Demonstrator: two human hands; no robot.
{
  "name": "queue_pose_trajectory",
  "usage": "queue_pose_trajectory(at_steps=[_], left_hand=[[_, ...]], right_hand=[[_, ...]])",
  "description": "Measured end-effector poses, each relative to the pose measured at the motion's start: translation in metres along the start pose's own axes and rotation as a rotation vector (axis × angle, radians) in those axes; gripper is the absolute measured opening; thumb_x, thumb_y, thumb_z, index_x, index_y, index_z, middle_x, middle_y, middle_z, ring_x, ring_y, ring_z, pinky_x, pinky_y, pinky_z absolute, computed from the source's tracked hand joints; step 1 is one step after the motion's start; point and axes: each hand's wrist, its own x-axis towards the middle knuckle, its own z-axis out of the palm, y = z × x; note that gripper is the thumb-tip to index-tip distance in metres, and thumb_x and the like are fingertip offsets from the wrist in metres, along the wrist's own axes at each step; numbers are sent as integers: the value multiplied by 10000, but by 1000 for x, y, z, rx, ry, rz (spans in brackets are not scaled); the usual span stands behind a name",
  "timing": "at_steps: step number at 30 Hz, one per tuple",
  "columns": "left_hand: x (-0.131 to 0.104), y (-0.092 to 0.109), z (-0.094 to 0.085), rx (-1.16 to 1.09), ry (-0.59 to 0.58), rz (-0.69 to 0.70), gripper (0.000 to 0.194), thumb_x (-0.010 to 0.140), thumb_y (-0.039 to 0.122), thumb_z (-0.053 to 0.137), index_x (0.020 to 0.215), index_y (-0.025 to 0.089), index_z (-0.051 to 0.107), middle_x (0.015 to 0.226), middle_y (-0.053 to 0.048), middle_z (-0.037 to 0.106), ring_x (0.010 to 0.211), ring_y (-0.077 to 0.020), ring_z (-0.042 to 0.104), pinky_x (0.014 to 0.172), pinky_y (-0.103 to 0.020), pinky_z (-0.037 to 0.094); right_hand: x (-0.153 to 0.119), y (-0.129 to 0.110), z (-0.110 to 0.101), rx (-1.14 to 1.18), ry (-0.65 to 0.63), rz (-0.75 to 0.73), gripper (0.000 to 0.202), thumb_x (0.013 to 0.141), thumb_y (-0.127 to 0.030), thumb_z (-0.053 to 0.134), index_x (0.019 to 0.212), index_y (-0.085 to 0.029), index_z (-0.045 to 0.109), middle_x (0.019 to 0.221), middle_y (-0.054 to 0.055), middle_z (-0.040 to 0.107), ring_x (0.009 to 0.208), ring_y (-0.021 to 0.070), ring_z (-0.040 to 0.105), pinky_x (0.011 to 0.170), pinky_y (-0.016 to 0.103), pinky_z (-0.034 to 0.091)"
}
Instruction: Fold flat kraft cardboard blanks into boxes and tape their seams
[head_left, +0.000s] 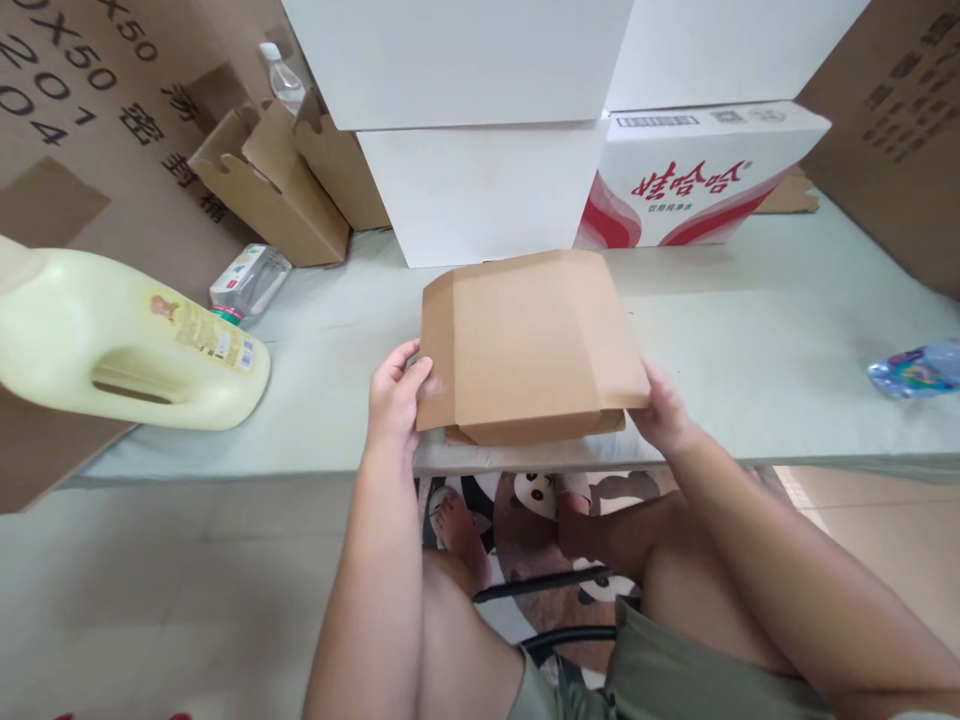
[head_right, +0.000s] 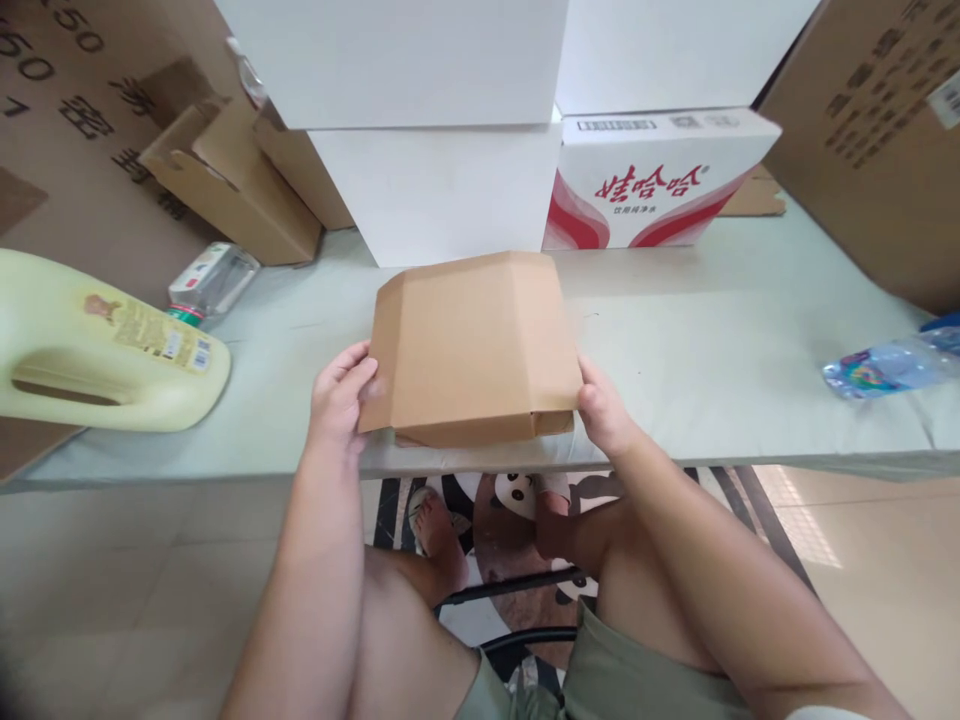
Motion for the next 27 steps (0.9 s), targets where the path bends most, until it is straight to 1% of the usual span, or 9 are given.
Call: queue_pose_trajectory(at_steps=[4,8,12,14,16,20,22,25,27], left_hand=[[-5,7,-1,-112,-106,-27,457,667,327,742,1092,224,610,1147,-71,728,1064,-294,709,838,-384,581],[-12,14,-1,-239,-159,-89,568,728,401,680,1264,266,552,1333,-74,659,1271,-338,607,951,-457,555],[-16,16,-1,-277,-156,-90,614,757,522,607,1304,242,579,1461,-79,578,1360,-351,529,1003,-471,532],[-17,16,-2,-271,-138,-135,655,767,584,577,1323,237,585,1461,-80,580,1373,-366,512,1014,-486,524],[-18,17,-3,-263,-131,-185,695,778,630,558,1346,230,579,1422,-89,611,1380,-385,498,1020,-508,517],[-19,19,-4,-269,-141,-241,707,788,665,565,1328,209,591,1355,-113,652,1381,-398,492,1039,-525,505],[-18,18,-3,-276,-97,-220,663,793,649,569,1279,201,616,1330,-123,665,1380,-385,500,1045,-516,507],[-15,15,-4,-300,9,-123,544,815,597,566,1185,209,661,1299,-109,688,1385,-346,505,1047,-464,518],[-12,13,-4,-307,43,-71,469,828,558,560,1119,211,683,1264,-97,708,1368,-329,524,1034,-440,529]], right_hand=[[0,-5,6,-117,-22,4,731,819,-698,624,1417,-284,538,1486,71,560,1429,342,448,1193,505,363],[2,-8,10,-124,70,48,646,878,-628,586,1419,-280,535,1476,62,570,1422,323,458,1207,491,344],[3,-9,12,-110,150,76,606,875,-601,582,1387,-277,558,1464,50,580,1434,323,438,1203,485,338],[5,-9,14,-75,189,95,553,858,-576,596,1321,-274,602,1421,46,613,1406,318,470,1186,472,357],[7,-10,18,24,219,148,505,835,-566,590,1239,-267,638,1337,45,662,1347,316,529,1132,461,418],[10,-15,25,208,245,283,452,787,-548,584,1123,-253,650,1125,51,725,1164,314,645,912,432,550],[10,-18,27,217,244,295,391,788,-510,595,1080,-255,646,1073,39,723,1067,284,670,845,397,553],[11,-20,28,203,234,322,241,791,-413,601,971,-255,630,974,17,708,925,228,664,769,341,525],[11,-21,29,209,227,353,192,765,-371,611,916,-253,609,901,6,688,857,208,645,730,321,504]])
